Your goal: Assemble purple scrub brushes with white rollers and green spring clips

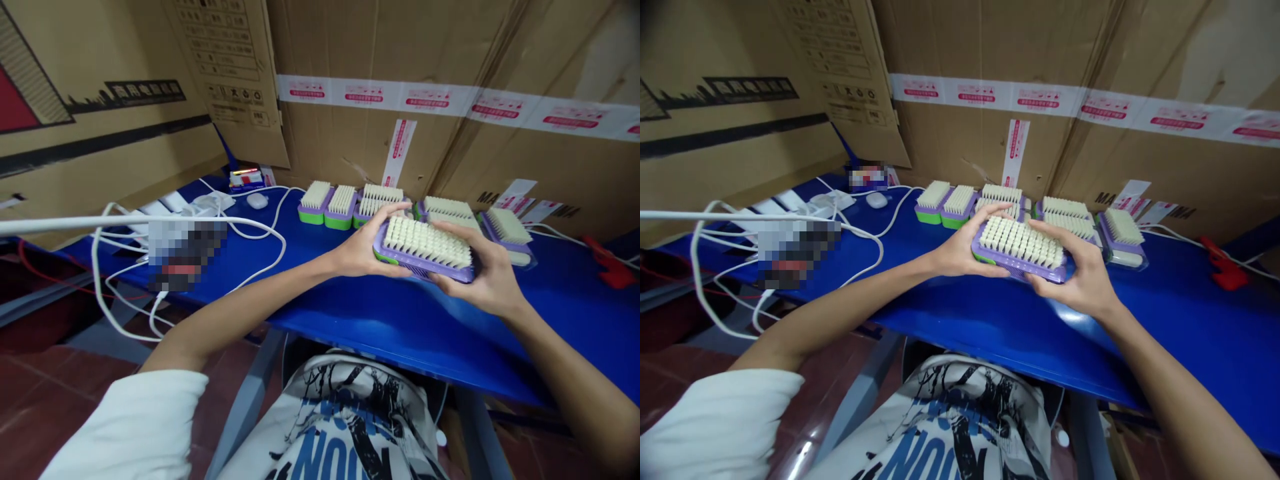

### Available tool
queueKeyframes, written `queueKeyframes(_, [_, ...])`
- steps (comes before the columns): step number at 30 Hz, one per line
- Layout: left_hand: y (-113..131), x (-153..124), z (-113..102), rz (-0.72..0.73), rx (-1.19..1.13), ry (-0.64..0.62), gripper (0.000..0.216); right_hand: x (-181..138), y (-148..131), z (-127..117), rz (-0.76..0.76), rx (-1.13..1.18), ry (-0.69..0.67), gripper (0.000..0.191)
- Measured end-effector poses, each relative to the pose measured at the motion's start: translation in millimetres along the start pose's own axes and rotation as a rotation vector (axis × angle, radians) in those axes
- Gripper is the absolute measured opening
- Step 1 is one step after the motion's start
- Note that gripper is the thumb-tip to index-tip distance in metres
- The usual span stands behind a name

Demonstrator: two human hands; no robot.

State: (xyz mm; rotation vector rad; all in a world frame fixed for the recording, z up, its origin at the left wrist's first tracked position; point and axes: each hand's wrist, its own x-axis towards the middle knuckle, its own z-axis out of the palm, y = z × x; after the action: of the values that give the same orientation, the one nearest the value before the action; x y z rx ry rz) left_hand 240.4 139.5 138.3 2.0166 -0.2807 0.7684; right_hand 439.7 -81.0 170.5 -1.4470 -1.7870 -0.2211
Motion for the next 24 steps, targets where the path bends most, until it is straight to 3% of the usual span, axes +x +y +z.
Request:
queueKeyframes(5, [-3.1,3.0,-8.4,0.058,0.177,0.028,0.121,3.0,-6.8,8.6,0.013,-0.044,0.035,0.085])
queueKeyframes(10, [4.6,3.3,-6.5,0.242,0.484,-0.078,0.111,2.3,-22.1,20.3,0.047,-0.078,0.079,0.099])
queueKeyframes(14, [15.9,2.6,-3.8,0.291,0.408,-0.027,0.115,0.8,-18.4,17.8,0.135,0.099,0.189,0.067])
queueKeyframes(16, [19.1,3.6,-7.5,0.288,0.402,0.075,0.108,0.4,-4.3,13.1,0.164,-0.025,0.209,0.046])
queueKeyframes(18, [19.4,3.8,-10.8,0.285,0.441,0.158,0.093,-0.5,12.4,10.6,0.159,-0.307,0.062,0.032])
queueKeyframes(21, [15.2,0.9,-8.4,0.275,0.508,0.211,0.078,-2.6,28.9,14.6,0.112,-0.679,-0.311,0.037])
queueKeyframes(24, [8.4,-4.6,2.4,0.238,0.545,0.219,0.081,-3.5,32.3,23.0,0.114,-0.817,-0.45,0.042])
